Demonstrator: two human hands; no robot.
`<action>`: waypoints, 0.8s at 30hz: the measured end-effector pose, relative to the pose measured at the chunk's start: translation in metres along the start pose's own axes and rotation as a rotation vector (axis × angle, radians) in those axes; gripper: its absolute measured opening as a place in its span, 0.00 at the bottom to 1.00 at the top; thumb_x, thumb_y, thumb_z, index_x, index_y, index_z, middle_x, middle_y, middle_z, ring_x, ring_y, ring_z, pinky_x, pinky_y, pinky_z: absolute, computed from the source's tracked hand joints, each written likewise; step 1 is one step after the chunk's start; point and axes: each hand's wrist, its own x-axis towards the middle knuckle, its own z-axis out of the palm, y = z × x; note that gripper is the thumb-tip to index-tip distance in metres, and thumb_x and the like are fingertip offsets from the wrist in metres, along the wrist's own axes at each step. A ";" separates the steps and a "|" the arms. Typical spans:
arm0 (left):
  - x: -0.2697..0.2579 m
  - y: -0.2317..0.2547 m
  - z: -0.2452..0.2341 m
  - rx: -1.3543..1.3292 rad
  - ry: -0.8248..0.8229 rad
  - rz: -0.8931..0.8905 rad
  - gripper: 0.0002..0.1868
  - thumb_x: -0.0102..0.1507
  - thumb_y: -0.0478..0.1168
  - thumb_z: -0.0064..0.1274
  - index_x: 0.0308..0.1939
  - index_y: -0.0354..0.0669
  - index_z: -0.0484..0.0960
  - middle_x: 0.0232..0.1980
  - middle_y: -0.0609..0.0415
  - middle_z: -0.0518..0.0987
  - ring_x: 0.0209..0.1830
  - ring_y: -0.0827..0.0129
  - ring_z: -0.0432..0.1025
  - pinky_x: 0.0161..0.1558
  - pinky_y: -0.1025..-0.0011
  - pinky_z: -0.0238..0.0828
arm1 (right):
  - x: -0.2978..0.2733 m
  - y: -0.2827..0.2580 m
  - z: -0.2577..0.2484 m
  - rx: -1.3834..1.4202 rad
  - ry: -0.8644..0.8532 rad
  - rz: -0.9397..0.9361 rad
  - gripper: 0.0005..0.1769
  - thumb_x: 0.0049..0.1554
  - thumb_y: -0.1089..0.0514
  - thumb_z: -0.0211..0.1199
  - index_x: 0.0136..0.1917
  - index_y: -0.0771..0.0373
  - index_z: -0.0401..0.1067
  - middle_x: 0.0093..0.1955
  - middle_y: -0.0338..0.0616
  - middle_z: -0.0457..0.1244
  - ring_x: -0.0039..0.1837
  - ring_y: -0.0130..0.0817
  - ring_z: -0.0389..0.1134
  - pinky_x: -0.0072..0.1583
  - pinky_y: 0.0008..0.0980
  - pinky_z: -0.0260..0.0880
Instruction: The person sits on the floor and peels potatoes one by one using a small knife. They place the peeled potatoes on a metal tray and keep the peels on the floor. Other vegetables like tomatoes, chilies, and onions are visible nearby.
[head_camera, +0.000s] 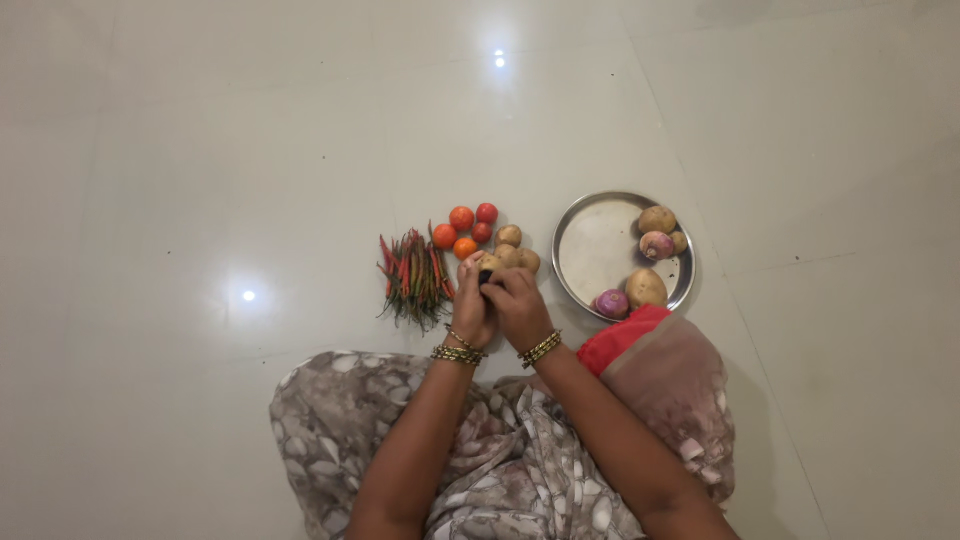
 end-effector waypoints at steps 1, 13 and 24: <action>-0.003 0.001 0.002 0.010 -0.012 0.007 0.23 0.74 0.55 0.34 0.67 0.46 0.64 0.57 0.49 0.73 0.56 0.66 0.70 0.59 0.67 0.71 | 0.003 -0.002 -0.001 0.000 0.018 0.021 0.09 0.51 0.65 0.64 0.47 0.63 0.77 0.53 0.47 0.65 0.58 0.47 0.66 0.61 0.42 0.68; -0.029 0.040 0.046 0.257 -0.257 -0.034 0.21 0.74 0.44 0.38 0.69 0.47 0.59 0.67 0.50 0.66 0.64 0.69 0.67 0.62 0.68 0.70 | 0.029 0.021 -0.043 0.436 -0.012 0.563 0.18 0.57 0.71 0.59 0.59 0.60 0.75 0.57 0.46 0.70 0.57 0.34 0.71 0.59 0.32 0.72; -0.013 0.024 0.018 0.153 -0.138 -0.144 0.18 0.74 0.48 0.35 0.66 0.50 0.61 0.61 0.50 0.70 0.56 0.66 0.71 0.51 0.65 0.75 | 0.016 0.054 -0.015 0.246 -0.072 0.389 0.13 0.57 0.71 0.61 0.55 0.63 0.78 0.54 0.49 0.69 0.54 0.41 0.72 0.56 0.33 0.73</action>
